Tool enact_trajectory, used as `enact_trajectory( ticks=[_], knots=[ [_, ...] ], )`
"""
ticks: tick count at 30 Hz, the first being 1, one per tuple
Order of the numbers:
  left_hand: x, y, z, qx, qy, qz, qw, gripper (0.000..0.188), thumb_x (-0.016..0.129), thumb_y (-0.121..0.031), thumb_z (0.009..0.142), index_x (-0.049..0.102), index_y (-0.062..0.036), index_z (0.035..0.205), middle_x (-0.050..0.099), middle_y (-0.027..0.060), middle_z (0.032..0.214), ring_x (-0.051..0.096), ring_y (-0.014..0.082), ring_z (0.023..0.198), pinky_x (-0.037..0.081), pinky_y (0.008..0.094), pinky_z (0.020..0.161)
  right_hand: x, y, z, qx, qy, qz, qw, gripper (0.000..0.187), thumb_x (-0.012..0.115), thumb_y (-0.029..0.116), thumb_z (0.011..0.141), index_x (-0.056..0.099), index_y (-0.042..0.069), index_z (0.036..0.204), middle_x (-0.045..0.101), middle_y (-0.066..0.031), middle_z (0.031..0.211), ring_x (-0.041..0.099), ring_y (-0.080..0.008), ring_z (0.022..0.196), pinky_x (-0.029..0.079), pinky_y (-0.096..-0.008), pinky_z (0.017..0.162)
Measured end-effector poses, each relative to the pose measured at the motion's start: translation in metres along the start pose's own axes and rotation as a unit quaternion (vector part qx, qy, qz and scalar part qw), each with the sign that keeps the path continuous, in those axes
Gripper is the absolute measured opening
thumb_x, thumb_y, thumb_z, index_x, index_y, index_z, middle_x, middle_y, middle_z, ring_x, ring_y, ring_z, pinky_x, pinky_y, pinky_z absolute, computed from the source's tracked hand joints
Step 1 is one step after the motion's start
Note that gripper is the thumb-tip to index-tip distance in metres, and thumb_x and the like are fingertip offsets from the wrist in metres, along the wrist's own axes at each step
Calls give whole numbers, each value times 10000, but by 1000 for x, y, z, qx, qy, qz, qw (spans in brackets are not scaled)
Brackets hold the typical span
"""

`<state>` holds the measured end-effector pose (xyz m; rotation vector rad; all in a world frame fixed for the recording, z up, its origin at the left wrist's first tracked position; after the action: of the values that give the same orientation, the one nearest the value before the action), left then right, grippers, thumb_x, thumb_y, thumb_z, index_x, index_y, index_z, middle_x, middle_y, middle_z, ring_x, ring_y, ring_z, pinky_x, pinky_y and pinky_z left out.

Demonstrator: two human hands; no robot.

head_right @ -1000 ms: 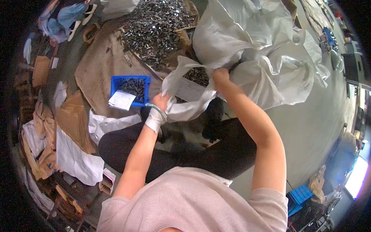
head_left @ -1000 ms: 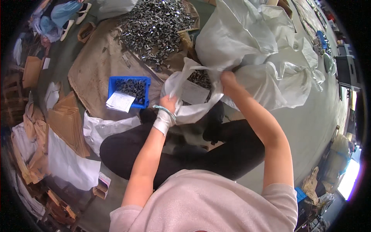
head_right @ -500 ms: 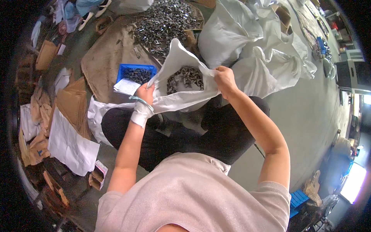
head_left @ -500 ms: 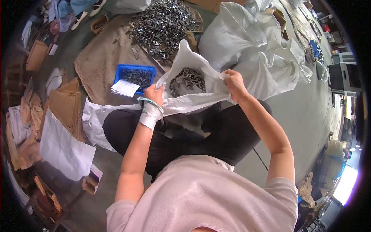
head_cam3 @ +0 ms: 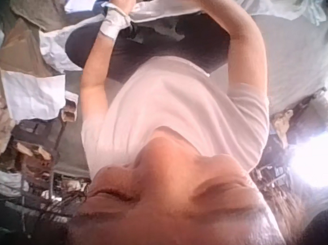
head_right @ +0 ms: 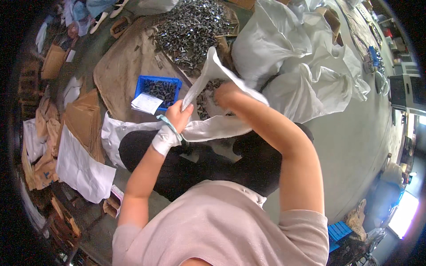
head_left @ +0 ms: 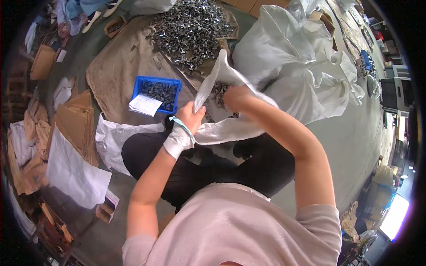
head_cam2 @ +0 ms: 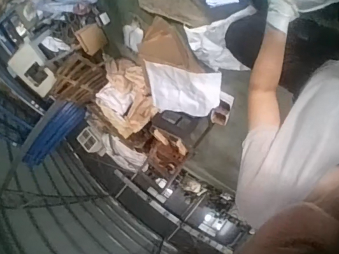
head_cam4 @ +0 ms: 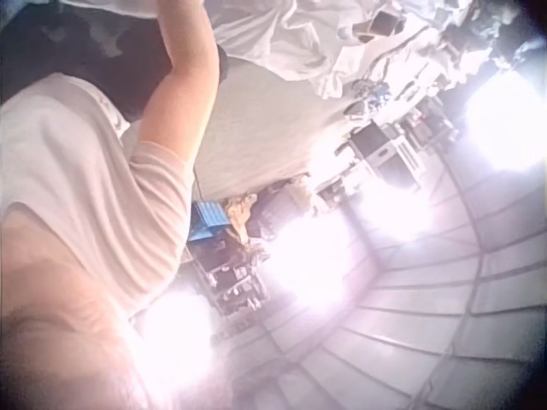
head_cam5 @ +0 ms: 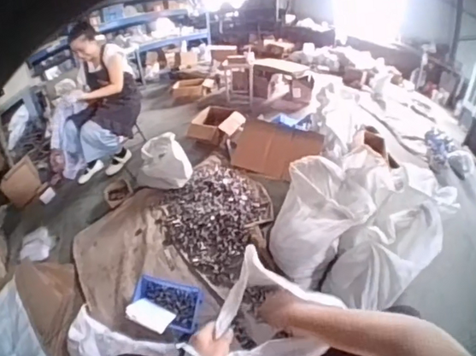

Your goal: The person sits on the floor and sorts small metal parts from a large pile into a white sack. They pick up handfuls of parts, inspect them in their hands, and transfer them into the sack. Another person is visible nearby, also sorting parts into a blue bin.

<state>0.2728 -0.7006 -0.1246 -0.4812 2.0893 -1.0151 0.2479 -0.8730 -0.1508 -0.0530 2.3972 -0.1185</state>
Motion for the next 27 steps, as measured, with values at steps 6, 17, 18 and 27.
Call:
enact_trajectory(
  ticks=[6, 17, 18, 27],
  knots=[
    [-37, -7, 27, 92, 182, 94, 974, 701, 666, -373, 827, 375, 16, 1333, 620, 163, 1098, 616, 223, 973, 489, 331, 804, 15, -33, -19, -83, -48, 201, 975, 636, 639, 172, 784, 373, 16, 1341, 534, -228, 1188, 541, -368, 1082, 458, -434, 903],
    [14, 148, 285, 76, 4, 248, 966, 617, 687, -364, 726, 529, -38, 1225, 468, 259, 1286, 474, 383, 1170, 381, 425, 1003, -85, -77, -105, -347, -45, 677, 647, 422, 665, 172, 819, 568, -55, 1161, 651, -130, 868, 643, -184, 733, 499, -296, 596],
    [32, 144, 297, 84, 2, 266, 960, 674, 705, -364, 714, 478, -69, 1276, 383, 250, 1352, 407, 401, 1220, 342, 432, 1032, -84, -100, -112, -407, -97, 692, 588, 418, 673, 152, 805, 571, -85, 1134, 646, -144, 838, 643, -201, 696, 494, -296, 558],
    [91, 96, 403, 99, -35, 363, 926, 835, 726, -500, 675, 320, -368, 1392, 83, 152, 1520, 32, 411, 1388, 224, 535, 1077, -22, -173, -90, 34, -379, 840, 387, 409, 734, 190, 720, 598, -132, 932, 552, -164, 642, 501, -184, 442, 382, -255, 355]
  ],
)
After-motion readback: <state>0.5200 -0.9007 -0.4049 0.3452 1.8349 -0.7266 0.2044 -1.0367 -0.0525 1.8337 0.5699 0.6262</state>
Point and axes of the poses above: each hand's wrist, its own z-axis towards the middle knuckle, its own x-axis out of the palm, y = z × x, the point moved 5 cm from there along z, towards the middle knuckle
